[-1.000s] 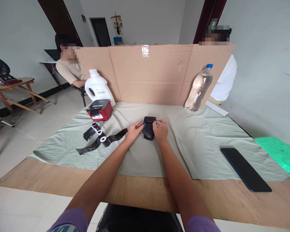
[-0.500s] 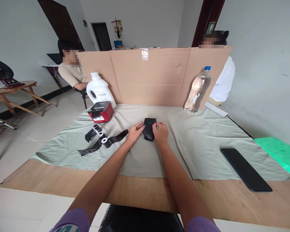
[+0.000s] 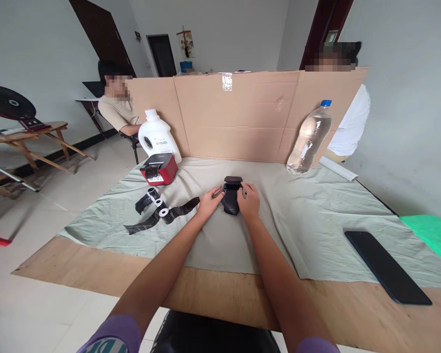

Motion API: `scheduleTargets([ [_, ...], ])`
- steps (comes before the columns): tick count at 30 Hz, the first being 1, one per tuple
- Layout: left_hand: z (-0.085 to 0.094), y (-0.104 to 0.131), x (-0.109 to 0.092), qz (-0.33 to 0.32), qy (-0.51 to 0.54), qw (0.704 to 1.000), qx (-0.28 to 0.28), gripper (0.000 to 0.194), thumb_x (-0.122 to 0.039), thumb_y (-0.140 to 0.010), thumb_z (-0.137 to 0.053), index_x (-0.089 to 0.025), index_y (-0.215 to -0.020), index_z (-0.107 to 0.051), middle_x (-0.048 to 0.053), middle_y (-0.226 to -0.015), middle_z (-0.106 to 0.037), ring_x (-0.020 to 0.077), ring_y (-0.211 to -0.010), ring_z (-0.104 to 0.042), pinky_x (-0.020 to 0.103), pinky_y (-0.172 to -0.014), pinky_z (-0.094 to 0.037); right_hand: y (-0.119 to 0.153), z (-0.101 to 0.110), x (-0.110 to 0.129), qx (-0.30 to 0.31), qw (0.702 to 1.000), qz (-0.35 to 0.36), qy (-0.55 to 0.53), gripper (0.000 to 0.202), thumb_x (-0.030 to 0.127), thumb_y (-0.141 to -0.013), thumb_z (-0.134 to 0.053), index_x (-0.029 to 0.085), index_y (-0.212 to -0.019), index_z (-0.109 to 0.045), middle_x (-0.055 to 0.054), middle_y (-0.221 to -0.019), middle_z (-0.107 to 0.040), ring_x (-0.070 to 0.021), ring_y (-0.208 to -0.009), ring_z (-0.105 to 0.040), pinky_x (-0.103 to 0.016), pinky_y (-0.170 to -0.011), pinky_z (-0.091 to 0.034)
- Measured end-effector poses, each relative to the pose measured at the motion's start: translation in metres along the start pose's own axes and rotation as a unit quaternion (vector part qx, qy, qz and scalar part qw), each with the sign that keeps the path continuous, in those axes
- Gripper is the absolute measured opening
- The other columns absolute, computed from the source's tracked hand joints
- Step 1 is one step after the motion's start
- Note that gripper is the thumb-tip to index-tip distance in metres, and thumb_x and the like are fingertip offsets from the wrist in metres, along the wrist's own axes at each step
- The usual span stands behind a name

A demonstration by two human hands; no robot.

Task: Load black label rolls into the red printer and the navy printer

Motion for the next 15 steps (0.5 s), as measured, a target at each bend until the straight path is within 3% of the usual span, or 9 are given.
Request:
scheduleTargets([
  [6, -0.001, 0.0, 0.0, -0.002, -0.009, 1.0, -0.001, 0.046, -0.035, -0.09, -0.066, -0.019, -0.133, -0.066, 0.009, -0.134, -0.068, 0.0241, -0.13, -0.061, 0.039, -0.116, -0.044, -0.045, 0.0, -0.006, 0.08, 0.997, -0.018, -0.002, 0.046, 0.03, -0.092, -0.042, 0.015, -0.126, -0.07, -0.014, -0.126, -0.07, -0.0237, -0.098, -0.065, -0.04, -0.098, -0.049],
  [9, 0.0, 0.001, -0.002, -0.003, -0.012, 1.0, 0.001, 0.047, -0.036, -0.091, -0.065, -0.02, -0.135, -0.065, 0.008, -0.136, -0.067, 0.024, -0.131, -0.06, 0.039, -0.116, -0.045, -0.067, 0.0, -0.005, 0.135, 0.989, -0.043, 0.037, 0.04, 0.026, -0.09, -0.047, 0.017, -0.117, -0.075, -0.012, -0.123, -0.072, -0.0231, -0.1, -0.067, -0.038, -0.101, -0.048],
  [13, 0.0, 0.003, -0.005, 0.001, -0.026, 1.0, 0.0, 0.047, -0.037, -0.091, -0.065, -0.021, -0.135, -0.064, 0.008, -0.135, -0.067, 0.0246, -0.132, -0.06, 0.039, -0.116, -0.045, -0.082, 0.0, 0.002, 0.193, 0.974, 0.002, 0.116, 0.031, 0.023, -0.087, -0.053, 0.019, -0.101, -0.08, -0.01, -0.115, -0.074, -0.0224, -0.098, -0.068, -0.035, -0.096, -0.049],
  [15, 0.001, 0.003, -0.006, 0.002, -0.036, 0.999, -0.001, 0.048, -0.038, -0.091, -0.065, -0.021, -0.136, -0.064, 0.007, -0.135, -0.068, 0.0245, -0.131, -0.06, 0.039, -0.115, -0.045, -0.088, -0.003, 0.007, 0.251, 0.953, 0.009, 0.17, 0.026, 0.02, -0.082, -0.058, 0.02, -0.094, -0.082, -0.01, -0.106, -0.075, -0.0238, -0.098, -0.068, -0.036, -0.094, -0.049],
])
Point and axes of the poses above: each hand's wrist, its own y-axis away from the middle knuckle, its own z-axis out of the back of the hand, x = y × z, the point moved 1 cm from there along -y, towards the middle knuckle
